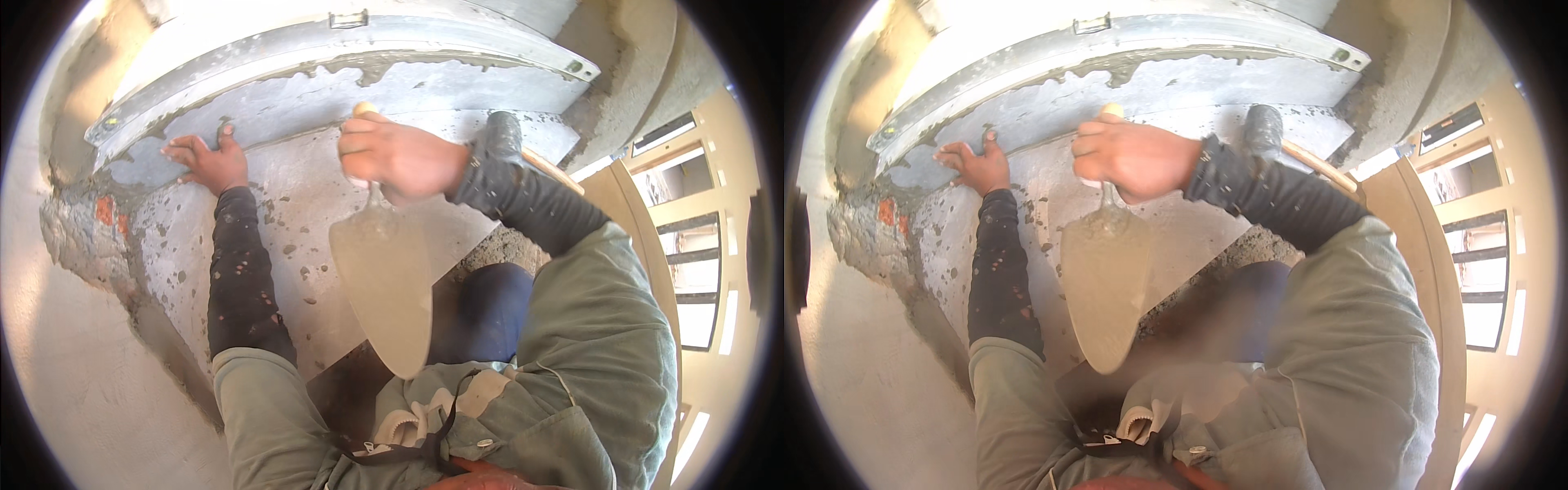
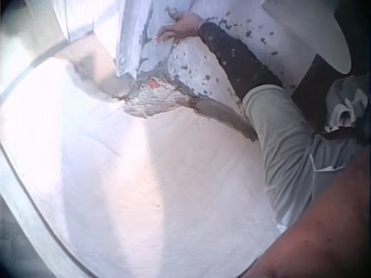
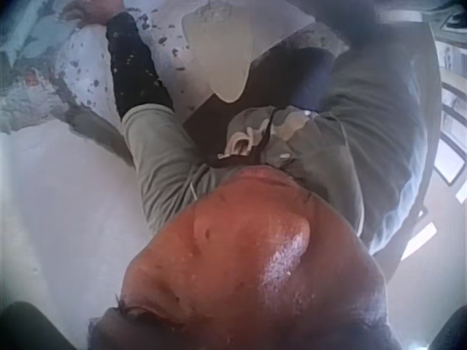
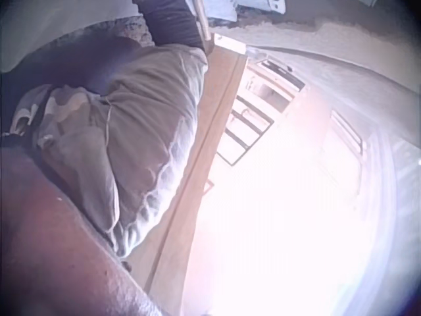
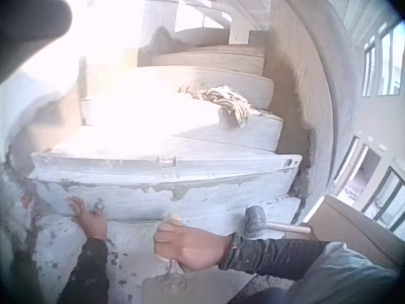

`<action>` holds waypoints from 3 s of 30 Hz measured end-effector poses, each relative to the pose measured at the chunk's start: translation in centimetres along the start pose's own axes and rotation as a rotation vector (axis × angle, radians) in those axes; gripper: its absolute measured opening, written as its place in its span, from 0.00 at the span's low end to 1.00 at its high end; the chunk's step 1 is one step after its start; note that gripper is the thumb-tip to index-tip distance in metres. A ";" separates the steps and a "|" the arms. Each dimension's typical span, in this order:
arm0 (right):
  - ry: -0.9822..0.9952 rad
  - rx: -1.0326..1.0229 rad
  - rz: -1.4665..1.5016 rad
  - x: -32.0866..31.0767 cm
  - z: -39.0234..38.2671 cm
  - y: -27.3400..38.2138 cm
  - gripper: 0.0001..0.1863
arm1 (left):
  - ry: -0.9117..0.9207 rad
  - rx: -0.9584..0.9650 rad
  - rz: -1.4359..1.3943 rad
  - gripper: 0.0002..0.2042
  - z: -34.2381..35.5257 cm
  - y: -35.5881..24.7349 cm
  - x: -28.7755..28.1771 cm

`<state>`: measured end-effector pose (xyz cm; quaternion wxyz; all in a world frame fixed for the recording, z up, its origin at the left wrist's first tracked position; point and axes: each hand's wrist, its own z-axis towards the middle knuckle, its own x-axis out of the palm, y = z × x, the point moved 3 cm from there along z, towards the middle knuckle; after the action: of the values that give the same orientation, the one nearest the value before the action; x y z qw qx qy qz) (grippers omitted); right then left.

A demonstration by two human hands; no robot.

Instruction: The person installs a stone stair tread by applying mortar to a concrete step, positioning the stone tread, checking its level with a tool, tapping it with a mallet, and wiping the surface with a cloth.

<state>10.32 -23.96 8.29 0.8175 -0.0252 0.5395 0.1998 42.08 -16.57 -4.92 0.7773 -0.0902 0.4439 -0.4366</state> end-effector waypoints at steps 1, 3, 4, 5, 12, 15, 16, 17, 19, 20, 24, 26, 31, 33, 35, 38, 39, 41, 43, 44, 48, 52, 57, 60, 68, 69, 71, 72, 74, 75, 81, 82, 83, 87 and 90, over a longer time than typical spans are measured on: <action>-0.024 0.072 -0.011 -1.3 -2.0 1.2 0.15 | 0.001 0.001 0.011 0.53 -0.1 -0.4 0.1; -0.173 0.215 -0.119 -4.4 -7.4 3.8 0.15 | 0.018 -0.004 0.005 0.53 -0.4 -0.9 0.0; -0.286 0.331 -0.106 -5.1 -10.6 4.6 0.15 | 0.022 -0.012 -0.009 0.53 -0.5 -1.1 -0.2; -0.403 0.437 -0.087 -4.8 -13.9 5.2 0.15 | 0.018 -0.022 -0.016 0.53 -0.3 -0.8 -0.4; -0.154 1.384 -0.109 -5.5 -25.0 7.6 0.13 | -0.008 -0.058 -0.145 0.52 -0.3 -1.2 -0.7; -0.208 1.003 0.229 -6.7 -16.8 6.3 0.14 | -0.077 -0.016 -0.363 0.51 0.2 0.2 -0.7; -0.162 0.934 0.346 -5.9 -14.0 5.4 0.14 | -0.080 -0.027 -0.361 0.50 0.3 1.0 -0.6; -0.116 0.863 0.461 -5.1 -11.0 4.2 0.14 | -0.084 -0.035 -0.361 0.49 0.5 1.7 -0.5; -0.123 0.657 0.218 -1.4 -7.0 0.5 0.15 | -0.081 -0.048 -0.409 0.47 0.2 1.5 -0.4; -0.054 0.654 0.188 0.1 -5.1 -1.2 0.16 | -0.080 -0.058 -0.444 0.46 -0.3 1.2 -0.5; -0.004 0.587 0.169 1.8 -2.1 -5.3 0.16 | -0.129 -0.016 -0.449 0.42 -0.1 0.3 -0.7; -0.044 0.569 0.151 0.9 -2.7 -6.1 0.16 | -0.144 -0.008 -0.432 0.43 0.1 0.4 -1.0; -0.042 0.646 0.090 -3.8 -7.4 -7.3 0.14 | -0.142 -0.060 -0.474 0.41 -0.6 0.1 -1.0; -0.034 0.681 0.069 -5.6 -9.1 -7.3 0.14 | -0.156 -0.035 -0.393 0.41 0.0 1.2 -1.2; -0.027 0.721 0.049 -7.0 -11.3 -7.8 0.15 | -0.146 -0.043 -0.370 0.41 0.0 1.4 -1.1; -0.019 0.764 0.024 -9.5 -15.1 -8.7 0.14 | -0.146 -0.049 -0.389 0.42 -0.1 0.7 -0.6; -0.024 0.772 0.025 -10.2 -16.5 -9.0 0.13 | -0.147 -0.047 -0.397 0.42 -0.1 0.6 -0.5; -0.032 0.799 0.027 -11.4 -18.7 -9.5 0.13 | -0.131 -0.075 -0.373 0.42 0.3 1.1 -0.6; -0.031 0.845 0.028 -12.6 -21.2 -9.9 0.12 | -0.120 -0.086 -0.372 0.42 0.1 1.2 -0.3; -0.035 0.878 0.030 -13.2 -22.5 -10.1 0.13 | -0.122 -0.080 -0.379 0.42 0.0 1.2 0.0; -0.103 0.952 0.074 -14.8 -26.5 -10.5 0.14 | -0.195 0.010 -0.345 0.41 1.1 3.1 -0.1; -0.147 1.009 0.018 -15.9 -31.4 -10.7 0.13 | -0.135 -0.043 -0.321 0.43 0.3 2.4 0.3; -0.173 1.162 -0.009 -17.1 -36.5 -11.7 0.14 | -0.124 -0.093 -0.335 0.43 0.3 2.1 -0.5; -0.287 1.143 -0.052 -17.9 -40.3 -11.8 0.15 | -0.113 -0.120 -0.297 0.43 0.7 1.6 -0.5; -0.291 1.211 -0.169 -18.9 -45.6 -6.8 0.15 | -0.485 0.259 -0.077 0.22 -2.6 -4.2 -6.8; -0.298 1.210 -0.157 -18.6 -45.2 -6.0 0.15 | -0.481 0.388 -0.096 0.20 -3.1 -6.2 -8.2; -0.292 1.234 -0.087 -18.5 -44.8 -4.7 0.16 | -0.461 0.634 -0.118 0.17 -3.7 -11.9 -9.7; -0.283 1.269 -0.027 -18.5 -45.3 -4.5 0.16 | -0.360 0.718 -0.100 0.17 -3.9 -15.8 -10.1; -0.271 1.149 -0.099 -18.2 -46.6 -5.4 0.16 | -0.187 0.861 -0.250 0.18 -3.4 -21.9 -9.0; -0.274 1.161 -0.054 -17.6 -46.0 -5.9 0.16 | -0.083 0.900 -0.284 0.18 -4.5 -25.3 -8.6; -0.339 1.052 -0.003 -13.7 -43.7 -10.4 0.16 | 0.102 1.148 -0.124 0.26 -9.7 -37.5 -5.2; -0.361 1.074 0.009 -13.6 -44.2 -10.8 0.17 | 0.081 1.100 -0.076 0.26 -9.7 -38.8 -4.5; -0.387 1.102 0.019 -13.8 -44.7 -11.5 0.17 | 0.061 1.056 -0.033 0.25 -9.5 -40.0 -3.9; -0.420 1.167 -0.050 -14.1 -48.3 -12.1 0.18 | 0.402 0.877 0.156 0.22 -6.7 -39.9 -1.9; -0.489 1.171 -0.139 -14.5 -50.1 -10.8 0.18 | 0.415 0.870 0.176 0.20 -4.8 -40.5 -1.2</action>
<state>-34.38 -51.10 -1.56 0.8063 0.4374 0.3544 -0.1817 13.90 -38.88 14.37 0.6718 0.3697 0.3720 -0.5231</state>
